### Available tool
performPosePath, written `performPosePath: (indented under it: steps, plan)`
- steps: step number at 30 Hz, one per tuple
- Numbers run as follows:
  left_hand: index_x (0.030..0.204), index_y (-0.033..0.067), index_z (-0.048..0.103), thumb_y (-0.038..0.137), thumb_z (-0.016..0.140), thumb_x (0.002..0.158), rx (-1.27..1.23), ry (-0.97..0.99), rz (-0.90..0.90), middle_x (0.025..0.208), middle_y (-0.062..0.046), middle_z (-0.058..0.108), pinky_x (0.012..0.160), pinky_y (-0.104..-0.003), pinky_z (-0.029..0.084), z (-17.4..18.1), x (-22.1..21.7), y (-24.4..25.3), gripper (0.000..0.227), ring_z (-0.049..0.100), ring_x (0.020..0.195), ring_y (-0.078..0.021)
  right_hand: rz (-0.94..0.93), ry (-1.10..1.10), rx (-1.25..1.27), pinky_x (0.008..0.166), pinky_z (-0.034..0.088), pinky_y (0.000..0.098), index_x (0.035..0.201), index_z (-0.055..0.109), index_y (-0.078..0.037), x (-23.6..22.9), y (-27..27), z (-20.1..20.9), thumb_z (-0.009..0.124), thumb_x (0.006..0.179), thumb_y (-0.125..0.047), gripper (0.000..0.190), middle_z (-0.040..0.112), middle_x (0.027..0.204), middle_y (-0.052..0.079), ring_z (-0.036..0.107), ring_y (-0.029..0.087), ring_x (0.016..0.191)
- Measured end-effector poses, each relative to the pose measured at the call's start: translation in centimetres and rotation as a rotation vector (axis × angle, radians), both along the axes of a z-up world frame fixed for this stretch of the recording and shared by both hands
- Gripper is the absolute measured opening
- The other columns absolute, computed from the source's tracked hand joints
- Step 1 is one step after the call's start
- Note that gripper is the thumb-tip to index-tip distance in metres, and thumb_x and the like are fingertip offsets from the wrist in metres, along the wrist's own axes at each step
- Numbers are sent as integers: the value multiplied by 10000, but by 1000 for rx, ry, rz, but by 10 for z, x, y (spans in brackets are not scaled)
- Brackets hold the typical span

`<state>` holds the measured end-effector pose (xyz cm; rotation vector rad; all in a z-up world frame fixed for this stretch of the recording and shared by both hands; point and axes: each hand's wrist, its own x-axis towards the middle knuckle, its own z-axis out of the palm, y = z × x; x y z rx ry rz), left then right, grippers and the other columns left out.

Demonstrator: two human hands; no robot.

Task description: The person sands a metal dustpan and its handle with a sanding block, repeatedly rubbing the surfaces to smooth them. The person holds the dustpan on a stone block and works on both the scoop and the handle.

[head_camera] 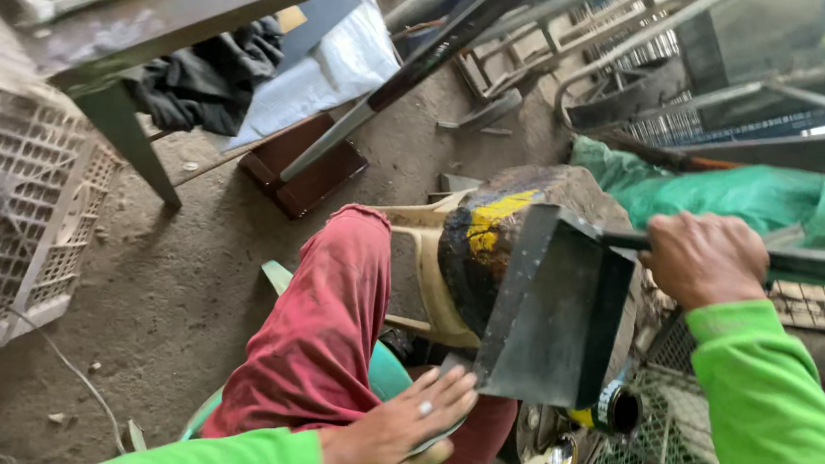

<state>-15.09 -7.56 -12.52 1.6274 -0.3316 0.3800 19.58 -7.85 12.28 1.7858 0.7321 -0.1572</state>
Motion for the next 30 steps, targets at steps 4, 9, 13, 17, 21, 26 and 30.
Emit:
performPosePath:
  steps: [4,9,13,17,21,26,30]
  plan:
    - [1587,2,372,134,570,982,195,-80,-59,1665,-217,357,1268,-539,137,-12,-29,48,650,271,1587,-357,27,-15,3,676,626,357,894,792,-174,4,-10,3,664,969,-465,328,800,841,60,804,215,796]
    - [1583,-25,373,136,586,1045,104,3,212,1667,-214,381,1305,-504,187,-1,-32,59,600,291,1600,-351,101,3,12,711,621,367,891,804,-180,3,-10,-4,707,914,-436,275,798,875,68,790,236,856]
    - [1590,-44,362,138,576,1053,60,-60,249,1680,-227,358,1314,-505,179,5,-7,31,606,265,1609,-379,62,-17,-5,734,625,364,909,814,-187,-1,1,-7,717,907,-441,272,806,902,73,799,238,868]
    - [1591,-67,338,145,547,1075,-3,3,246,1685,-254,339,1325,-506,175,17,14,17,596,255,1617,-406,32,-23,-14,733,632,373,919,826,-176,-4,6,-6,724,918,-441,284,811,912,91,802,242,868]
    - [1596,-89,306,155,512,1095,-156,-1,205,1691,-287,302,1328,-494,181,37,42,30,594,242,1621,-424,32,-25,22,750,626,385,933,827,-156,-3,9,-6,752,889,-460,316,808,927,98,796,257,875]
    - [1588,-82,352,146,510,1085,-220,15,182,1685,-283,321,1312,-496,172,49,80,45,574,241,1610,-427,-24,-23,21,703,625,390,925,818,-136,-3,2,-7,718,927,-411,292,811,886,112,802,265,808]
    - [1580,-91,334,141,471,1066,-215,3,156,1682,-293,316,1322,-499,177,41,51,33,580,236,1622,-425,70,-8,58,676,617,390,830,815,-145,3,8,-12,659,938,-227,207,799,882,115,791,261,816]
